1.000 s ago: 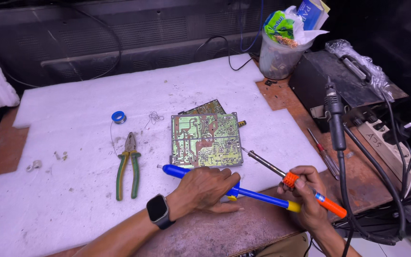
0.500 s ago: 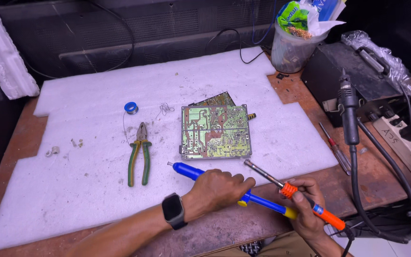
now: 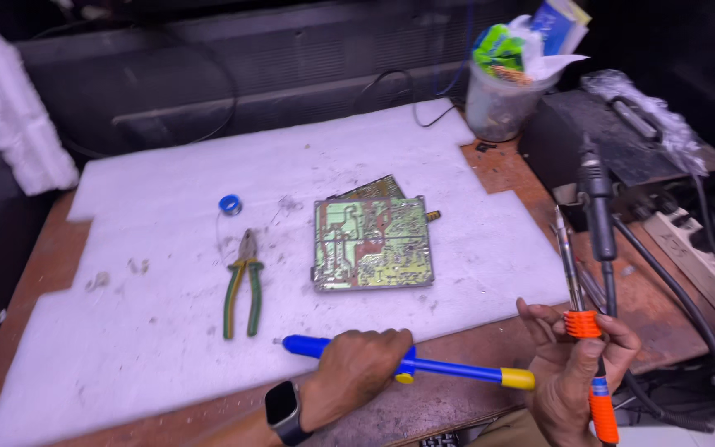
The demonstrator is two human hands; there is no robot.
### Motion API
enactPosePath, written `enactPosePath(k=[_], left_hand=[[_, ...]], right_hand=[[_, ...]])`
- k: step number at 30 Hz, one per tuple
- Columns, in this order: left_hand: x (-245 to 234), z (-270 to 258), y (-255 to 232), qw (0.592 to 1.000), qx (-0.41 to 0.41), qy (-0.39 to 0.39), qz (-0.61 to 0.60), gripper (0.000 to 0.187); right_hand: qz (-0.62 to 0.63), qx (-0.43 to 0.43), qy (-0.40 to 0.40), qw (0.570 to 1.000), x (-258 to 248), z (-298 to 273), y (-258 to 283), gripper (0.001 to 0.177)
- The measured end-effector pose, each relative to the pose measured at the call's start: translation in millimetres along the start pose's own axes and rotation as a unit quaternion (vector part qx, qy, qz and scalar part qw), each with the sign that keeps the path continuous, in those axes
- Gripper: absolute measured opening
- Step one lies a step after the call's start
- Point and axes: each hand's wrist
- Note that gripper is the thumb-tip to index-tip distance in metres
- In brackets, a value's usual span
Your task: The person uses a soldering iron and a desoldering pump to remove solder from a green circuit board. They repeatedly heat solder joints with the iron and use the pump to extract the molten solder, working on multiple points across the board.
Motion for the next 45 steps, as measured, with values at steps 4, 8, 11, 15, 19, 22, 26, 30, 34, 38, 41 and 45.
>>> enactPosePath(k=[4,8,11,15,19,22,26,30,34,38,41,45], left_hand=[[0,13,9,0.998,-0.006,-0.059,0.023,0.015],[-12,16,20,0.989,0.025,-0.124,0.082,0.021],[-10,16,17,0.993,0.015,-0.081,0.081,0.031],[-8,15,14,0.992,0.045,-0.047,0.105,0.016],[-8,13,12,0.997,0.031,0.017,0.066,0.019],[-8,13,10,0.996,0.028,0.024,0.079,0.012],[-8,14,13,0.996,0.038,0.015,0.085,0.010],[-19,15,5,0.997,0.022,0.039,0.062,0.016],[-9,17,-12,0.991,0.012,0.135,0.014,0.018],[-9,22,-18,0.997,0.029,0.062,0.019,0.012],[-3,27,-29,0.999,0.034,0.024,0.027,0.005],[-7,37,-38,0.998,0.056,-0.007,0.017,0.008]], right_hand=[[-0.023,-0.025,0.049,0.998,-15,8,-16,0.043],[-0.057,-0.009,0.131,0.990,-21,7,-27,0.048],[0.017,0.013,0.188,0.982,-30,2,-30,0.037],[0.039,0.031,0.225,0.973,-25,1,-28,0.034],[0.080,0.043,0.320,0.943,-31,0,-21,0.037],[-0.006,0.053,0.297,0.953,-38,1,-24,0.037],[0.059,0.095,0.335,0.936,-50,-2,-28,0.038],[0.053,0.107,0.319,0.940,-36,-2,-27,0.044],[0.044,0.169,0.298,0.938,-19,-7,-15,0.061],[0.055,0.215,0.337,0.915,-11,-5,-4,0.057],[0.088,0.225,0.350,0.905,-3,-8,-2,0.059],[0.118,0.219,0.380,0.891,-1,-5,-6,0.066]])
Point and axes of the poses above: each hand's wrist, its own z-axis towards the middle knuckle, its own x-axis out of the palm, y = z × x, and after that the axes turned 3 degrees about -x, right-handed
